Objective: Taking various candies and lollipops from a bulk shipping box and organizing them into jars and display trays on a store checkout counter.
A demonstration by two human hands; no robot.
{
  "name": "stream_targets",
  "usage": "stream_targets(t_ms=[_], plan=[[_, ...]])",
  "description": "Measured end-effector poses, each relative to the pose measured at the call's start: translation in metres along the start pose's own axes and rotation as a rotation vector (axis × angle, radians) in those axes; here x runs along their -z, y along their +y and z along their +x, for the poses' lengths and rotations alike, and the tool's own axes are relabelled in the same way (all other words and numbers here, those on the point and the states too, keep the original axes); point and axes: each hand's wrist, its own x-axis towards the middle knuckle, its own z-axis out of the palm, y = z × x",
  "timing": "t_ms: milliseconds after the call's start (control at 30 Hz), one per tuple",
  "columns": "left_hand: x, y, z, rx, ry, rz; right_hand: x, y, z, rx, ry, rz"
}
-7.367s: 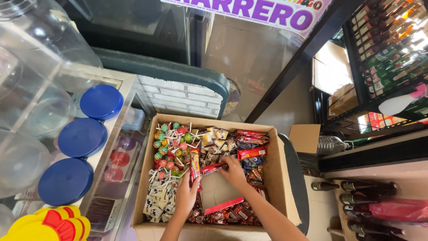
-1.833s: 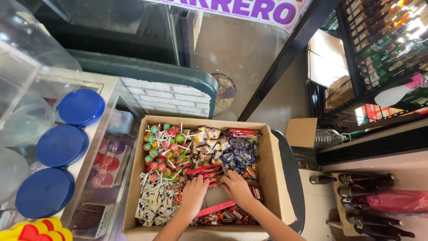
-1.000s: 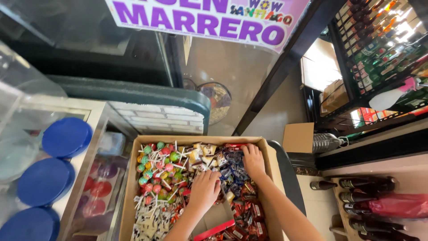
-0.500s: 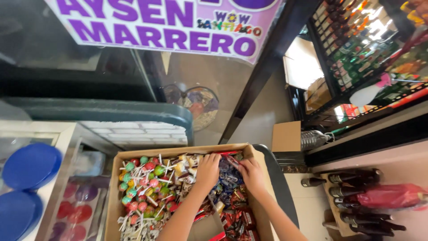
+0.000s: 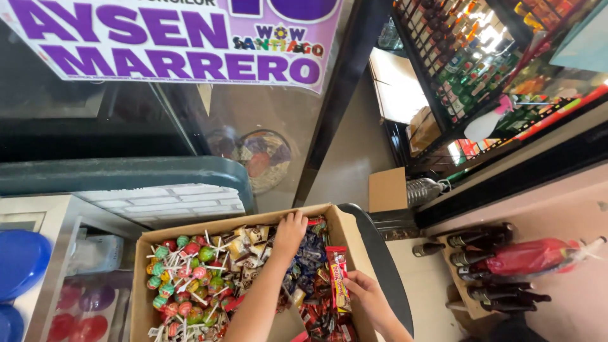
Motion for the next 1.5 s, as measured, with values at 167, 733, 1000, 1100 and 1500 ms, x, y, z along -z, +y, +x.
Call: stream_targets(t_ms=[167,733,1000,1100,1500], plan=[[0.075,-0.005,-0.024,0.099,0.094,-0.301,-0.003,0.001,-0.006,0.072,-0.031,-0.121],[0.19,-0.03,-0.253,1.125,0.35,-1.345,-0.148,0.028,0.004,1.029,-0.664,-1.347],[0.193,-0.015,-0.282,1.091,0.39,-1.369,-0.146,0.077,0.034,1.15,-0.606,-1.457],[0.188,-0.002,-0.279,1.092,0.392,-1.419,-0.159,0.048,0.007,0.979,-0.478,-1.418],[0.184,0.025,-0.255,0.624,-0.004,-0.79,-0.132,0.036,0.016,0.849,-0.537,-1.423]])
